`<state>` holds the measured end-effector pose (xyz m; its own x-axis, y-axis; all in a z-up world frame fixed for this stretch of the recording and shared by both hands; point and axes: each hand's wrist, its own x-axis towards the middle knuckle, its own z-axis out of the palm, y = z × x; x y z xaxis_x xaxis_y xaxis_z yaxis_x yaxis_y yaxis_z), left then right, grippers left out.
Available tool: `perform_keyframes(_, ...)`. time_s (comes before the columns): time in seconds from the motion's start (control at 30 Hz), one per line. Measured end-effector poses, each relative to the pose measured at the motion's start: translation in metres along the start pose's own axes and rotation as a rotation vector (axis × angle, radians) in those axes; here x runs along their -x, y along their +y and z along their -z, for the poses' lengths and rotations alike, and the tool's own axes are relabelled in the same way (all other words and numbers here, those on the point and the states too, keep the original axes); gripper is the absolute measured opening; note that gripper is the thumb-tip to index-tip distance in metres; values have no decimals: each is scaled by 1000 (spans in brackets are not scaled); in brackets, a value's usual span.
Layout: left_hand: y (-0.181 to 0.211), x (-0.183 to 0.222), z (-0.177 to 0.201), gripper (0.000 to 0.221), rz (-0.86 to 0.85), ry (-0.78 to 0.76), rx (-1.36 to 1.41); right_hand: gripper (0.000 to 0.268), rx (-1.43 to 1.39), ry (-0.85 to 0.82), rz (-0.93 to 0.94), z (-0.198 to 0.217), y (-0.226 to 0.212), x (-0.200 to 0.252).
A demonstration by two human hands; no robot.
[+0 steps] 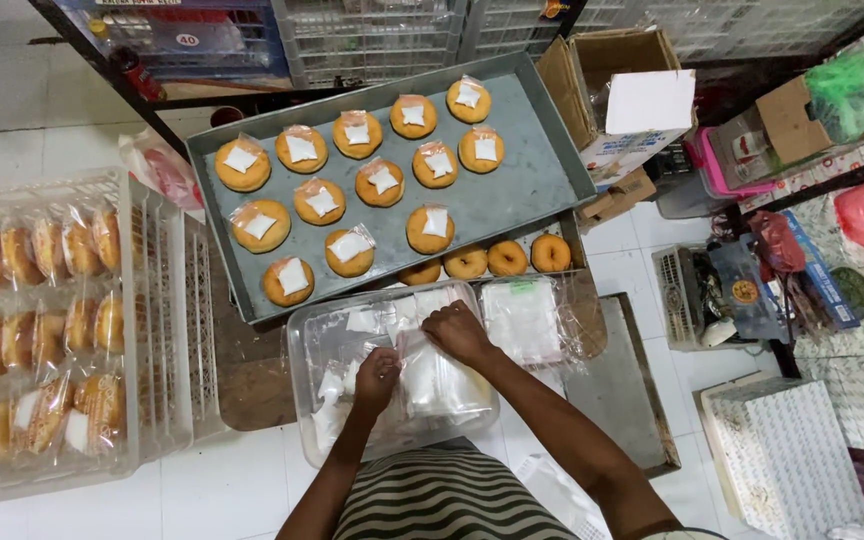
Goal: The person places small white squares of paper onto donuts on a metal tray and then places the donuts into individual plastic bags by hand.
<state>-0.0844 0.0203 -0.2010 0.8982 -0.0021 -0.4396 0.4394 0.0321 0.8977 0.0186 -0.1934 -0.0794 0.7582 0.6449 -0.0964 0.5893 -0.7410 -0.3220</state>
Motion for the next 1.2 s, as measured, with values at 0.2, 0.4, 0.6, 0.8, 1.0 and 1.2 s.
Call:
perform_keyframes(0.2,-30,-13,-3,21,31,41,-39,9,77,88,36,-5,-3,5)
perform_keyframes(0.4,-17,-10,-6,22,48,33,20,9,183,185,67,-22,-1,10)
perform_keyframes(0.6,15,5,-7,23,87,37,78,18,138,246,82,-7,-21,17)
perform_keyframes(0.8,67,35,-9,64,-7,80,-311,7,-102,119,-17,-9,-9,5)
perform_keyframes(1.0,87,50,-13,59,-222,17,-442,8,-332,-4,-100,15,4,-2)
perform_keyframes(1.2,76,43,-12,56,-218,44,-503,6,-117,105,-89,7,5,-8)
